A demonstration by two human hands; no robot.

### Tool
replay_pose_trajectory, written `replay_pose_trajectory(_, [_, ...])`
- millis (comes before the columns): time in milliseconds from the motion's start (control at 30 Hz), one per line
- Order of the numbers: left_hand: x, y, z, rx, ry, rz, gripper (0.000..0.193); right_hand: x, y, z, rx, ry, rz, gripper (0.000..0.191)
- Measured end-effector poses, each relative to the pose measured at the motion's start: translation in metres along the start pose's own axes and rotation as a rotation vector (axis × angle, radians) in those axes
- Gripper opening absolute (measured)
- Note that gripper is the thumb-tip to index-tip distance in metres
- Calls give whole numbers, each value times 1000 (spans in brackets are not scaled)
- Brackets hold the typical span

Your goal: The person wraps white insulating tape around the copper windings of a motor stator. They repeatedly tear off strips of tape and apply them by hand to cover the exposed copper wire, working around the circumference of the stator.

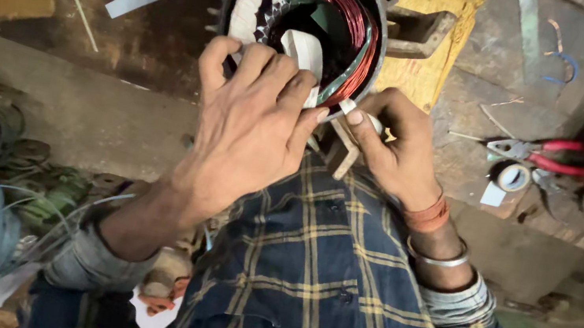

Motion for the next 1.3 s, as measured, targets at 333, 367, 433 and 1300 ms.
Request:
replay_pose_trajectory(333, [1, -3, -3, 35, 28, 48, 36, -69, -135, -109, -300, 208, 205, 38])
replay_pose_trajectory(367, [3, -4, -1, 54, 30, 26, 35, -76, -141, -88, -207, 275, 244, 38])
replay_pose_trajectory(433, [1, -5, -1, 42, 6, 64, 34, -91, -150, -53, -85, 453, 329, 37])
replay_pose_trajectory(1300, [6, -10, -45, 183, -141, 331, 33, 43, -13, -83, -320, -463, 10, 28])
Point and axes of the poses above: each hand's wrist, its own y-axis towards the middle knuckle, its own x-axis out of the palm, z = x × y, the point moved 7 cm from there along y, towards the middle knuckle, and after that the axes turned 15 degrees about x, right-handed, at the moved point
